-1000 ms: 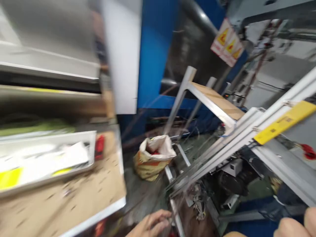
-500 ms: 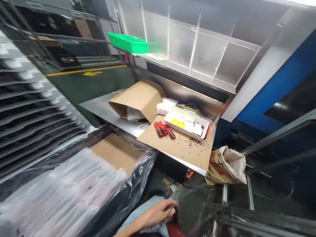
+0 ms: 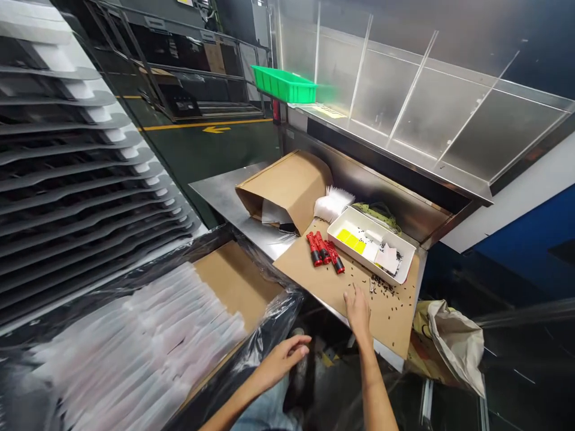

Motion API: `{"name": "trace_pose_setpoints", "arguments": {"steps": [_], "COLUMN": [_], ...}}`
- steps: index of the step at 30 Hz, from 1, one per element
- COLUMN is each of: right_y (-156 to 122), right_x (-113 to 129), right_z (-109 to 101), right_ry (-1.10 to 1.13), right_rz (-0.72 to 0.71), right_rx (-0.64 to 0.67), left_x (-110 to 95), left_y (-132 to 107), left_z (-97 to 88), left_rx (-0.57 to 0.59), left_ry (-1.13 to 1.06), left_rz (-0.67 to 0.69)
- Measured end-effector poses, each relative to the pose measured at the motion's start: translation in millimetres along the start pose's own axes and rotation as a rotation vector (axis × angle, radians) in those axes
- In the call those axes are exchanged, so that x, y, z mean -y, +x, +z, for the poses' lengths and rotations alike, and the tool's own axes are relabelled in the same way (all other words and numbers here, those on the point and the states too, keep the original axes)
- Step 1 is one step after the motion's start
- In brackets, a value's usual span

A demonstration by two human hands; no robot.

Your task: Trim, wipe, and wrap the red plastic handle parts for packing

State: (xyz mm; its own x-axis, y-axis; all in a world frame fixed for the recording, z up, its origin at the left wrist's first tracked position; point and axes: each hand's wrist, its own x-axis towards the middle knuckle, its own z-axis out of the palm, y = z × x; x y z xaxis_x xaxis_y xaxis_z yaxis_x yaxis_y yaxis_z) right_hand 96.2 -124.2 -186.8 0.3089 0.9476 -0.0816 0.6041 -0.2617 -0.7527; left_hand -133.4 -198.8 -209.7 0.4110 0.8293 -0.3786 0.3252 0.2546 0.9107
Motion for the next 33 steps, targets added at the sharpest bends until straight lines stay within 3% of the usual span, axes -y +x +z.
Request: {"name": "trace_pose_setpoints", "arguments": {"steps": [3,5,8,10,13,17,20,23,25,27,28,29,31,33], "right_y": [56.2,79.7,96.0,96.6,81.9,32.6,-6.1,-20.1,-8.6,20.3,40.3,62.7,109.8,151.5], "right_x": [24.8,34.5,37.9,35.1,28.6,24.5,31.6,46.1,53.7,54.1,50.9,45.5,30.0,12.3], "right_z": [27.6,45.9,65.5,67.9,53.7,28.7,31.0,37.8,27.3,-0.4,-18.8,-38.1,-71.9,-91.2], "right_ry": [-0.119,-0.177,-0.226,-0.228,-0.190,-0.096,0.346,0.794,0.725,0.403,0.169,0.077,-0.017,-0.104], "right_rz": [-0.020,-0.028,-0.014,0.003,0.033,0.102,0.206,0.214,0.136,0.038,-0.017,-0.022,-0.023,-0.036], "right_rx": [-0.007,0.006,0.011,-0.003,-0.048,-0.120,-0.078,0.158,0.303,0.306,0.238,0.159,0.032,-0.049], "left_x": [-3.4,-9.3,-22.0,-30.8,-41.8,-53.4,-62.2,-74.4,-85.5,-98.9,-106.3,-114.2,-131.3,-149.7], "left_y": [17.8,32.1,55.7,71.9,95.0,117.6,126.4,130.7,132.8,134.7,135.4,136.0,136.7,137.3], "left_z": [-13.9,-24.8,-43.4,-56.5,-73.5,-80.4,-68.5,-51.6,-47.0,-51.4,-56.7,-63.2,-76.9,-86.7], "left_rx": [0.033,0.049,0.067,0.079,0.095,0.178,0.278,0.334,0.304,0.197,0.126,0.050,-0.067,-0.078], "left_ry": [-0.032,-0.053,-0.111,-0.149,-0.177,-0.220,-0.298,-0.448,-0.545,-0.629,-0.675,-0.722,-0.816,-0.912], "left_rz": [-0.026,-0.042,-0.059,-0.052,-0.034,-0.082,-0.075,0.014,0.023,-0.003,-0.018,-0.032,-0.060,-0.098]}}
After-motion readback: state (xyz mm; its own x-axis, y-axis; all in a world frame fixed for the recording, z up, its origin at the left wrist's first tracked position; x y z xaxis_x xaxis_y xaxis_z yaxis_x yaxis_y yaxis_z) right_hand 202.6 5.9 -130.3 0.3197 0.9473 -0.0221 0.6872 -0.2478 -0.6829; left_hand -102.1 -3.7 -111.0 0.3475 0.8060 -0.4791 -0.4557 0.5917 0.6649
